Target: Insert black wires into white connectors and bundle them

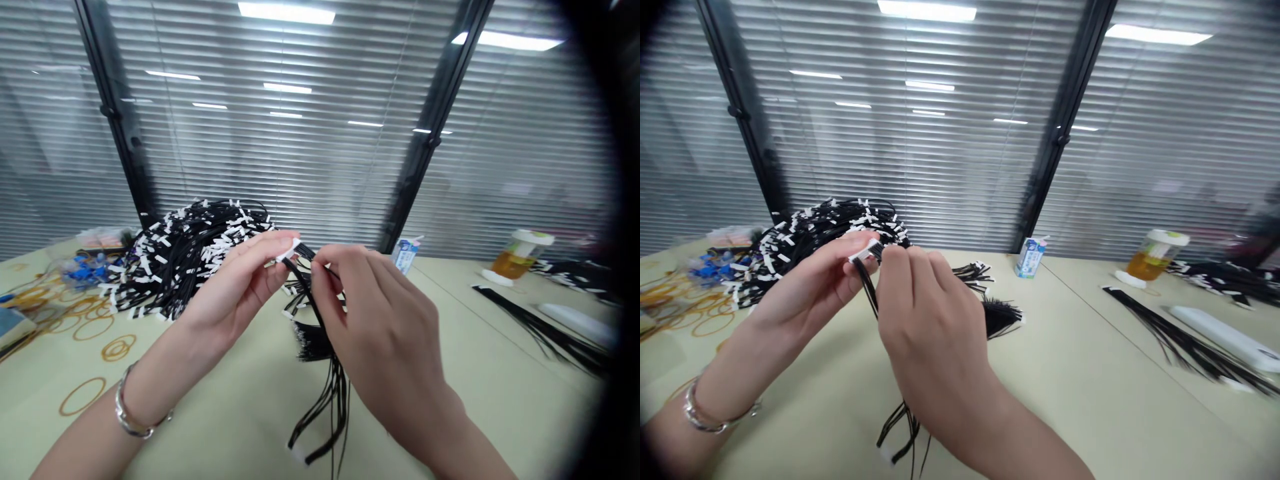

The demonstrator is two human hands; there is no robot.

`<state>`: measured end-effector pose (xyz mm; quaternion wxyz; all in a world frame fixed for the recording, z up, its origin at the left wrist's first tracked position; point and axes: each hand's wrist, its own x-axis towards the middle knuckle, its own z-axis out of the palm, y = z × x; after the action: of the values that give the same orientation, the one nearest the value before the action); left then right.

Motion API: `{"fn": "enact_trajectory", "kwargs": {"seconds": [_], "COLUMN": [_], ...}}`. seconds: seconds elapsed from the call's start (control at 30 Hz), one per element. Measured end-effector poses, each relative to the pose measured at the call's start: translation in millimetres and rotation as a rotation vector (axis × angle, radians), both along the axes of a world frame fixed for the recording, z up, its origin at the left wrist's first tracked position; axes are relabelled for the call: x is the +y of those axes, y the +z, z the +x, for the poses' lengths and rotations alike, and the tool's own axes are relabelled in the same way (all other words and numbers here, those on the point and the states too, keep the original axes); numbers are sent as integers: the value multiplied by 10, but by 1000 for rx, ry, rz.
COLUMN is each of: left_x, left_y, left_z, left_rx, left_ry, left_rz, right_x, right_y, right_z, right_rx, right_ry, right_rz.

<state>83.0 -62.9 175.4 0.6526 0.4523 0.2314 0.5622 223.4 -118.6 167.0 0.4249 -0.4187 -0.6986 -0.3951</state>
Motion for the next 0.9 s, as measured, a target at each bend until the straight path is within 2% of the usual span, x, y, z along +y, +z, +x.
{"fn": "enact_trajectory", "kwargs": {"seconds": [0.2,0.53,0.73,0.9], "left_x": [12,-3,-24,-44], "left_y": [-12,-9,-14,-14], "left_z": [3,15,25,30], "left_rx": [7,43,79,88], "left_ry": [0,16,43,25], "left_rz": [-47,11,7,18], "right_x": [-13,0,8,17], "right_y": [-24,-63,-66,-79], "right_z": [-4,-21,-80,-87], "right_rx": [11,-21,-35,-32], "right_ry": [-34,-59,-88,-64], "right_rz": [-4,40,122,128]}}
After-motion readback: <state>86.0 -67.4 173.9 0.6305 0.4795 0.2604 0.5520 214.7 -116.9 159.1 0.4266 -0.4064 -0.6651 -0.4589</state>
